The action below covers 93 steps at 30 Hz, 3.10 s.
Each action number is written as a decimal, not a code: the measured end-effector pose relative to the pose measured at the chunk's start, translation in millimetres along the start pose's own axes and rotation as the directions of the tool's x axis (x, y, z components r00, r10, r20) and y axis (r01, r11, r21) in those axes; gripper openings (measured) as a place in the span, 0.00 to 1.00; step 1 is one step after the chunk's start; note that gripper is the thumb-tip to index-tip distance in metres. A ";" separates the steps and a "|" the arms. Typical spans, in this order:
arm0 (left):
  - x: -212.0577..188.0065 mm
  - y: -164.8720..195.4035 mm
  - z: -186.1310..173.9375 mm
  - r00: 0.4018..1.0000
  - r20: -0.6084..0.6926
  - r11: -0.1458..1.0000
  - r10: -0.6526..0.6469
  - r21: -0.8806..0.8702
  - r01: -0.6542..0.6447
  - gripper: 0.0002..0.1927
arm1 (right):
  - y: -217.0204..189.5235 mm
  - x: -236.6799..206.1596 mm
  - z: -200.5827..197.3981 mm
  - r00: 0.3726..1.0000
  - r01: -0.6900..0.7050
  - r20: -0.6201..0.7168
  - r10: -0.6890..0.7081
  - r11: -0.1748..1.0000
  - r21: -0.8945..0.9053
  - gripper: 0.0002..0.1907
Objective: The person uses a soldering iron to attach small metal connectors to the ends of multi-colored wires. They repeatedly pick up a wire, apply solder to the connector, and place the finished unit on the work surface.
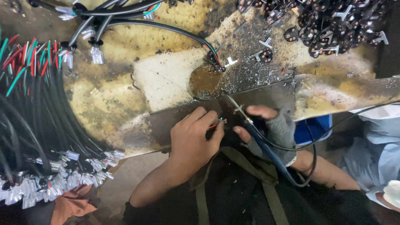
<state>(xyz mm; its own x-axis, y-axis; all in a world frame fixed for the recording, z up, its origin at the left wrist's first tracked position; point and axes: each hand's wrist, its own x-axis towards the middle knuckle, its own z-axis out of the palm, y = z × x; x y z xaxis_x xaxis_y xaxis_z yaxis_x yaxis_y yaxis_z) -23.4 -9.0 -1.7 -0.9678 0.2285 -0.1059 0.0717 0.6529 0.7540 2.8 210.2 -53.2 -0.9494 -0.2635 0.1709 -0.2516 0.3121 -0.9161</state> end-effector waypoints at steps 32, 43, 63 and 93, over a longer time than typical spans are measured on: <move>-1.1 -2.4 -0.2 0.998 0.016 0.994 -0.063 -0.090 0.064 0.07 | 48.8 -46.2 -28.7 0.326 -0.945 0.483 0.813 0.276 0.174 0.11; 3.2 -4.9 3.9 0.997 0.039 0.998 0.061 0.008 -0.061 0.11 | 15.2 -42.4 -26.6 0.944 -0.299 0.063 0.324 0.920 -0.252 0.10; 9.6 -9.0 -3.3 0.961 0.238 0.985 0.141 0.062 -0.160 0.13 | 31.9 -45.1 -32.4 0.413 -0.909 0.498 0.763 0.382 0.169 0.12; 6.5 -8.8 0.6 0.959 0.252 0.982 0.128 0.106 -0.158 0.10 | 31.7 -47.2 -13.8 0.999 0.042 -0.017 -0.041 0.998 0.052 0.10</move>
<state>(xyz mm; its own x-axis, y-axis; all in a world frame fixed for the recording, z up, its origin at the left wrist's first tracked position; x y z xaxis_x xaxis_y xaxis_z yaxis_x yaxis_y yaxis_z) -30.2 -12.8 -9.4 -0.8585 0.4844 -0.1684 0.2493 0.6813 0.6882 37.0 245.1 -85.3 -0.9412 -0.2607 0.2147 -0.2813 0.2533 -0.9256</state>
